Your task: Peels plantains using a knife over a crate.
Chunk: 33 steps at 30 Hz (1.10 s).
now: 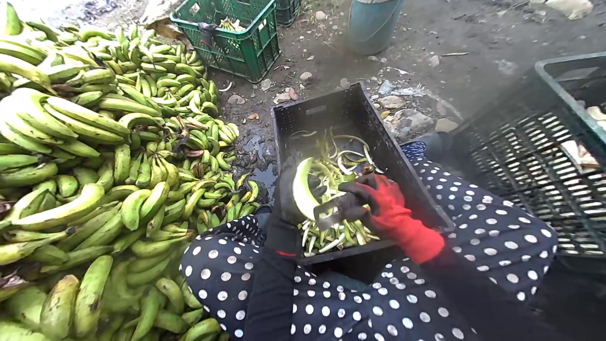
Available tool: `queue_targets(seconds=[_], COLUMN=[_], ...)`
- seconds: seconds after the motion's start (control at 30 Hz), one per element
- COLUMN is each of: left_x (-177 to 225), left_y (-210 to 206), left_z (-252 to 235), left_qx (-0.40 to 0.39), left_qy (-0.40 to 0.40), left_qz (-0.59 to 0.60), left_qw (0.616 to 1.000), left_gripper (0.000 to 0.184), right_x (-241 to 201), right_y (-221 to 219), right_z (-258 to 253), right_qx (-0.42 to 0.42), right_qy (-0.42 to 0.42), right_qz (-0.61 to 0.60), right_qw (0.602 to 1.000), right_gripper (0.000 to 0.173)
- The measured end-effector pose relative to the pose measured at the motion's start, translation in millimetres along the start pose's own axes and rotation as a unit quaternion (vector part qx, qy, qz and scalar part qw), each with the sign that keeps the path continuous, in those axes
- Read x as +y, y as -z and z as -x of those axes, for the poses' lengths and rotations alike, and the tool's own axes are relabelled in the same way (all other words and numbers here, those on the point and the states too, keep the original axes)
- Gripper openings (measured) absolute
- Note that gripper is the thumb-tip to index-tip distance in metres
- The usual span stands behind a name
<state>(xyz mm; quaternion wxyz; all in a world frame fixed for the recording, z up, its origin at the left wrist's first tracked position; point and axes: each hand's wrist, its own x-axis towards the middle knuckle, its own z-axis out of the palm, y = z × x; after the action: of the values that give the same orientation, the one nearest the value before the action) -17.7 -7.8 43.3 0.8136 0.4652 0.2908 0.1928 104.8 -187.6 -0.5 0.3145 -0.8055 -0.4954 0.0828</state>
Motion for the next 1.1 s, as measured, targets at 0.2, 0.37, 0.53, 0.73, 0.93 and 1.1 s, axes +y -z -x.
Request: queue_targets(seconds=[0.2, 0.37, 0.53, 0.73, 0.93, 1.1], left_x=[-15, -27, 0, -3, 13, -17], left_y=[-9, 2, 16, -15, -202, -166], left_z=[3, 1, 12, -11, -10, -43], left_qx=[-0.020, 0.006, 0.112, 0.051, -0.322, -0.253], left_qy=[-0.053, -0.083, 0.001, 0.047, -0.017, -0.150], left_qz=[-0.147, -0.106, -0.574, -0.605, -0.099, -0.383], left_qw=[0.988, 0.991, 0.811, 0.793, 0.941, 0.876], left_gripper=[0.034, 0.042, 0.051, 0.052, 0.045, 0.051], right_x=[-19, 14, 71, 112, 103, 113], right_y=[8, 0, 1, -9, 5, 15], right_z=[-24, -39, -1, 42, 26, 32], right_qx=[-0.090, -0.049, 0.009, 0.002, -0.025, 0.151], right_qy=[-0.218, -0.349, -0.346, -0.383, -0.434, -0.383], right_qz=[-0.052, -0.145, -0.264, -0.413, -0.511, -0.629], right_qw=[0.970, 0.925, 0.900, 0.826, 0.742, 0.660], right_gripper=[0.045, 0.037, 0.033, 0.040, 0.047, 0.045])
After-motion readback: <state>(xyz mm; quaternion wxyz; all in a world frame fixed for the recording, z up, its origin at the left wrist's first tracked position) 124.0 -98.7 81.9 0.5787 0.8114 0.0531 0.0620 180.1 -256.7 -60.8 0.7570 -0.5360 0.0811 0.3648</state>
